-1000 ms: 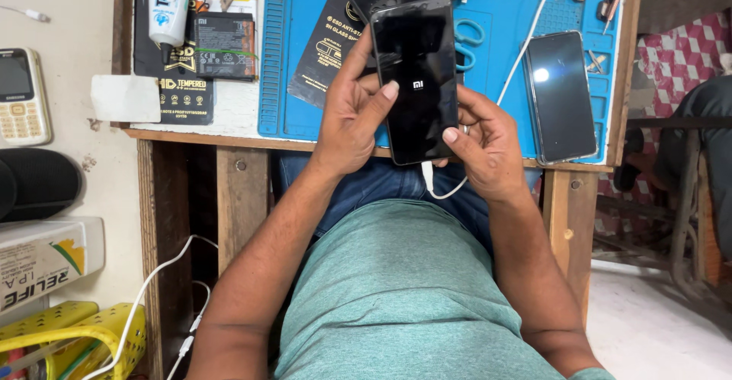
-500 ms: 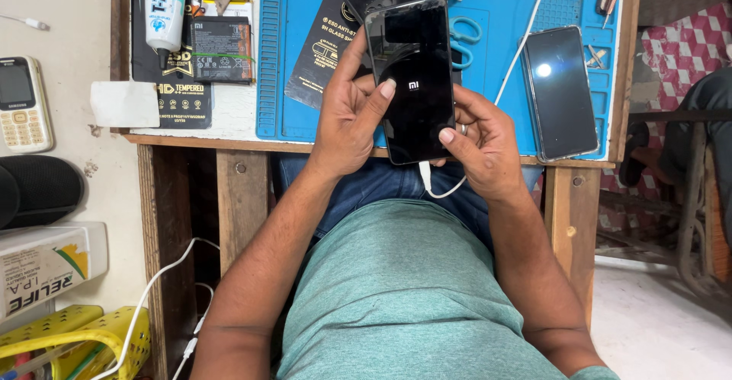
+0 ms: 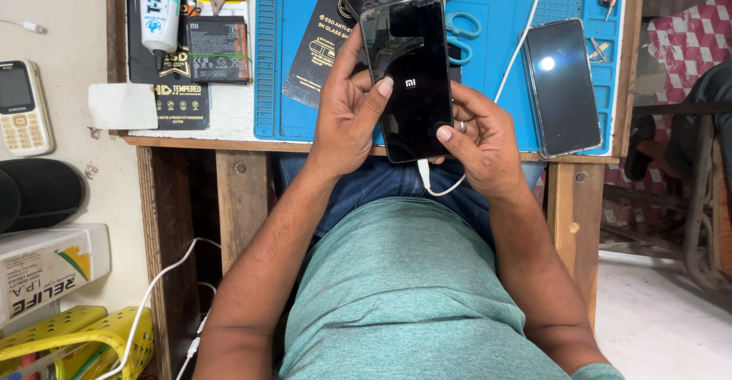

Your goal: The person reassembles a smartphone by placing the battery into the chassis and closing the back cover. They then connect a charging cable to the phone and repeatedly insert and remove a SIM card while the device remains powered on.

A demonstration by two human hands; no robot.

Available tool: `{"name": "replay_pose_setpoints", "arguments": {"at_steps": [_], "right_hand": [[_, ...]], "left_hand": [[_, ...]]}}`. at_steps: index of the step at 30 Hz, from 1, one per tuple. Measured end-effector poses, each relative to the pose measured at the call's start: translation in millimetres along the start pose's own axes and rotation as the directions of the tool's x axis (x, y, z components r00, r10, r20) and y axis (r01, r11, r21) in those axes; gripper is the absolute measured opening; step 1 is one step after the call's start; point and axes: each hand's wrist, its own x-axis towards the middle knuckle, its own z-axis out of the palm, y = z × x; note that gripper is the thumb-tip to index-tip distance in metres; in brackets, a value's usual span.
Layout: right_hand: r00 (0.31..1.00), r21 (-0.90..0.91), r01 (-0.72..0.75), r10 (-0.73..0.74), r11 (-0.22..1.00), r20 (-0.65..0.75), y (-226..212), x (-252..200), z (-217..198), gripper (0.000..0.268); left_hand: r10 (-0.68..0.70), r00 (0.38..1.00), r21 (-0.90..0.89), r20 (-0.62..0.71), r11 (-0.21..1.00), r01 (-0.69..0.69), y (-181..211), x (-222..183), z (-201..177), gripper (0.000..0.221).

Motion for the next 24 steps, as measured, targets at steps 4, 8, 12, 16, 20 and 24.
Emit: {"name": "replay_pose_setpoints", "arguments": {"at_steps": [4, 8, 12, 16, 20, 24], "right_hand": [[1.000, -0.015, 0.009, -0.009, 1.000, 0.003, 0.7, -0.1, -0.4, 0.052], [0.999, -0.063, 0.035, -0.036, 0.997, -0.020, -0.6, -4.9, 4.6, 0.053], [0.993, -0.340, 0.100, -0.114, 0.935, -0.022, -6.8, -9.5, 17.6, 0.056], [0.990, -0.510, 0.126, -0.144, 0.851, 0.004, -18.6, -9.0, 31.5, 0.060], [0.971, -0.611, 0.222, -0.230, 0.760, 0.066, -21.7, -5.1, 40.7, 0.063], [0.967, -0.649, 0.237, -0.241, 0.723, 0.085, -22.7, -5.8, 42.0, 0.064]], "left_hand": [[0.003, 1.000, -0.002, 0.003, 1.000, -0.003, -1.5, -0.2, -0.6, 0.069], [-0.022, 1.000, -0.028, 0.007, 0.999, 0.022, 0.4, -1.1, 0.1, 0.074], [0.006, 0.998, 0.109, 0.065, 0.994, -0.013, 2.8, -2.9, 4.2, 0.097], [0.004, 0.998, 0.208, 0.063, 0.978, -0.017, 5.7, -0.5, 4.4, 0.120], [-0.025, 0.998, 0.130, 0.056, 0.991, 0.017, 7.7, 0.0, 2.8, 0.126], [-0.024, 0.997, 0.072, 0.069, 0.997, 0.019, 8.5, -1.3, 1.7, 0.122]]}}
